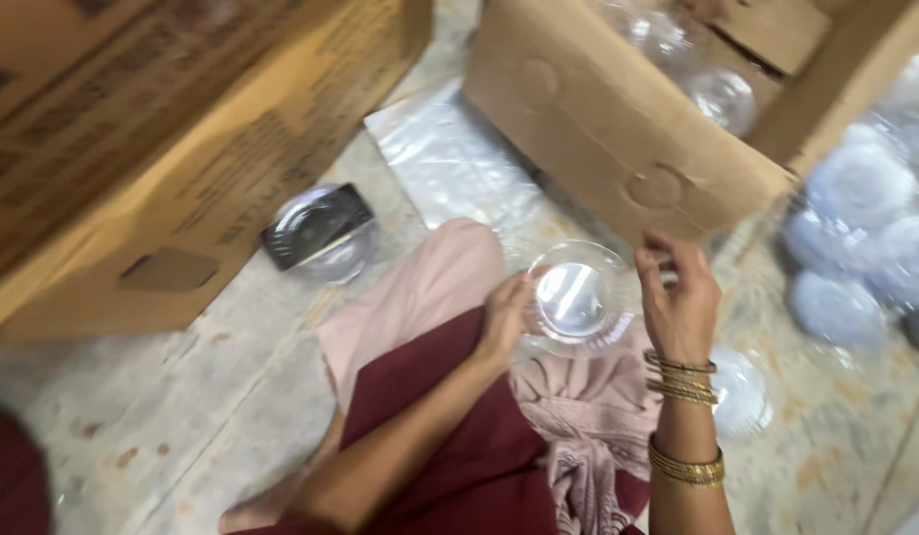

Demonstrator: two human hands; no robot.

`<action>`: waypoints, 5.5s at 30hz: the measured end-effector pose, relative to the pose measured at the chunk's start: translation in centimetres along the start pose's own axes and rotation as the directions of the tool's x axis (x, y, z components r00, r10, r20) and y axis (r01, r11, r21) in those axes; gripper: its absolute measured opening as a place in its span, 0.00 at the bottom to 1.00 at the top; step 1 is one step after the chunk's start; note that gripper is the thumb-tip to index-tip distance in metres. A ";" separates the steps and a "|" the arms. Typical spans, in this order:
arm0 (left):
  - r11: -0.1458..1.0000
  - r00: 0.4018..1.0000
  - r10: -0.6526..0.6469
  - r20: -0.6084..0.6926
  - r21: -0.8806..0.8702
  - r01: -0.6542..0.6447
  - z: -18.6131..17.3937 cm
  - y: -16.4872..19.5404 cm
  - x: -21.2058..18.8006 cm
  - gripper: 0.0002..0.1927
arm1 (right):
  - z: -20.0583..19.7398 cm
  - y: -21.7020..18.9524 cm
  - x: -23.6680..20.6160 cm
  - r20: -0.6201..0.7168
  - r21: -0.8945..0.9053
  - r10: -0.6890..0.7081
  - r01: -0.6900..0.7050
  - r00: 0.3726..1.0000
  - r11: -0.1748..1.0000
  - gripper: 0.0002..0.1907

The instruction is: The person sits on the floor and packs clear plastic plates into small plastic bags. They pick up plates from a cardboard box, place them into bags, and set the filled bags aside. The process is repeated multiple times.

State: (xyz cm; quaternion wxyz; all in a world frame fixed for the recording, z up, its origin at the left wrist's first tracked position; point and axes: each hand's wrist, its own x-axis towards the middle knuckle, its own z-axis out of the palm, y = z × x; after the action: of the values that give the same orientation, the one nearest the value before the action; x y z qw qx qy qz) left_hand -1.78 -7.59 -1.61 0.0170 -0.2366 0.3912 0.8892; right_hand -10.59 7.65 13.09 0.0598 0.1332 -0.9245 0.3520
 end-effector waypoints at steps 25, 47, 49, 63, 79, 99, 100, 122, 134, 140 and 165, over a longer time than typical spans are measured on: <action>0.972 0.999 0.024 0.026 0.234 -0.030 2.8 1.3 -1.7 0.31 | -11.3 15.0 -10.9 -0.157 0.815 0.591 -0.234 0.791 0.530 0.14; 0.925 0.894 -0.023 0.447 0.348 -0.150 3.2 1.6 -2.6 0.35 | -3.4 10.8 -11.7 0.441 0.558 0.294 -0.515 0.848 0.650 0.16; 0.923 0.898 -0.073 0.433 0.371 -0.104 3.2 1.8 -2.7 0.32 | -3.2 10.8 -11.6 0.411 0.632 0.319 -0.520 0.854 0.575 0.14; 0.765 0.931 -0.192 0.311 0.641 -0.056 3.1 -0.4 -2.4 0.16 | -4.6 25.4 -20.4 0.200 0.938 0.804 -0.346 0.560 0.007 0.16; -0.550 0.400 0.379 0.834 0.551 -0.628 17.9 17.3 12.7 0.52 | 0.8 12.8 -11.5 -0.255 -0.182 0.208 -0.259 0.944 0.949 0.21; -0.564 0.286 0.663 0.692 0.713 -0.417 6.9 0.4 12.0 0.10 | 2.5 7.7 25.5 0.090 0.080 -0.119 0.112 0.989 0.990 0.17; -0.570 0.276 0.668 0.692 0.713 -0.408 6.4 -0.1 11.8 0.09 | 4.5 8.2 27.3 0.154 -0.092 -0.016 0.031 0.988 0.995 0.20; -0.632 0.298 0.577 0.760 0.647 -0.427 8.0 0.0 15.3 0.28 | -2.7 8.3 17.0 -0.288 0.426 -0.025 0.151 0.957 0.892 0.29; 0.178 0.530 0.566 0.632 0.534 -0.827 15.0 7.1 9.7 0.23 | -8.3 7.2 -5.2 -0.042 0.893 0.412 -0.151 0.910 0.425 0.35; 0.899 0.713 -0.291 0.638 -0.073 0.432 12.2 3.1 -3.4 0.46 | -6.3 7.1 -10.5 -0.045 0.845 0.399 -0.178 0.916 0.504 0.36; 0.860 0.787 -0.446 0.426 -0.041 0.509 5.6 -3.0 -2.9 0.43 | -7.7 9.3 -12.8 0.010 0.116 0.556 -0.554 0.831 0.825 0.13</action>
State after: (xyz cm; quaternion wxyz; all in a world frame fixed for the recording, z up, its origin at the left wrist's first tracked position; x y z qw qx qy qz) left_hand -0.82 -1.10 0.90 0.3034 -0.1407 0.2367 0.9122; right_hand -0.85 22.07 10.35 -0.0417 -0.1423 -0.9008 0.4082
